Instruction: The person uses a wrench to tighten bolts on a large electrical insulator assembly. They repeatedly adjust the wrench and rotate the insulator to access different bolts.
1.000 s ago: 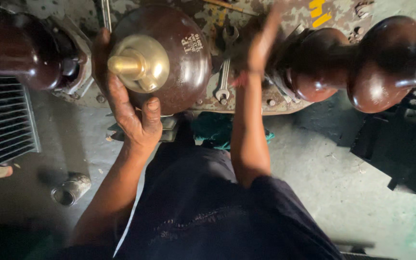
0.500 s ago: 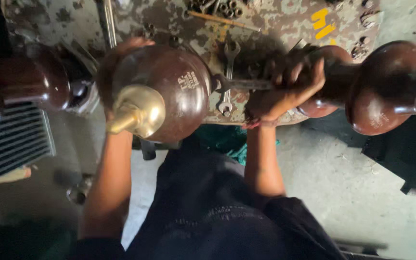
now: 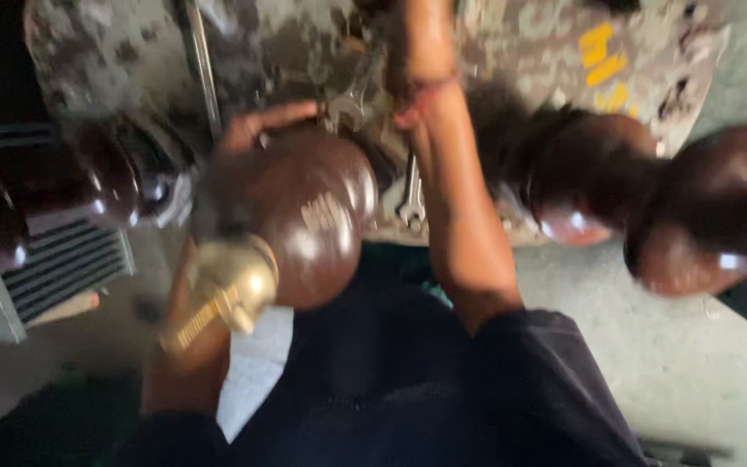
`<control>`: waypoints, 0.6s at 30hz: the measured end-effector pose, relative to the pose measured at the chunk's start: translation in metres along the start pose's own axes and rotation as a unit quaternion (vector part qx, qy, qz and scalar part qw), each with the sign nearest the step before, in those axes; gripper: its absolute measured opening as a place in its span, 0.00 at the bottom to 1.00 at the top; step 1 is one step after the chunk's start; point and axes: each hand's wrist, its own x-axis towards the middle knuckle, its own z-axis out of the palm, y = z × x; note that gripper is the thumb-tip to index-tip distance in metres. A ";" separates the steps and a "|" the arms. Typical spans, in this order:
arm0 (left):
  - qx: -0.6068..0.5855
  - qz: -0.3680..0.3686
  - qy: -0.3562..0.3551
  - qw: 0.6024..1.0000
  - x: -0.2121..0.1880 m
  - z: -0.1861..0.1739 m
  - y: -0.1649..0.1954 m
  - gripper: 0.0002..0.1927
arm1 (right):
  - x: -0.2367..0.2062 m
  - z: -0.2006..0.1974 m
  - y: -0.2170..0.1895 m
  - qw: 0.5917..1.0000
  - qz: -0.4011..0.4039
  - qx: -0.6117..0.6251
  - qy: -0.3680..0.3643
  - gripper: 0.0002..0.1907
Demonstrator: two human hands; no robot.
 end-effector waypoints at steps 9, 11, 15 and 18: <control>0.031 0.038 -0.062 0.997 0.015 -0.009 -0.013 0.25 | -0.141 -0.028 -0.096 0.957 -0.143 0.187 0.168 0.20; 0.026 0.029 -0.053 0.998 0.007 -0.005 -0.019 0.25 | -0.165 -0.030 -0.081 0.944 -0.162 0.130 0.258 0.18; 0.028 0.022 -0.044 0.998 -0.004 0.007 -0.028 0.23 | -0.195 -0.035 -0.052 0.907 -0.234 0.111 0.331 0.13; 0.034 0.027 -0.045 0.998 -0.007 0.014 -0.029 0.21 | -0.180 -0.032 -0.049 0.927 -0.247 0.114 0.260 0.12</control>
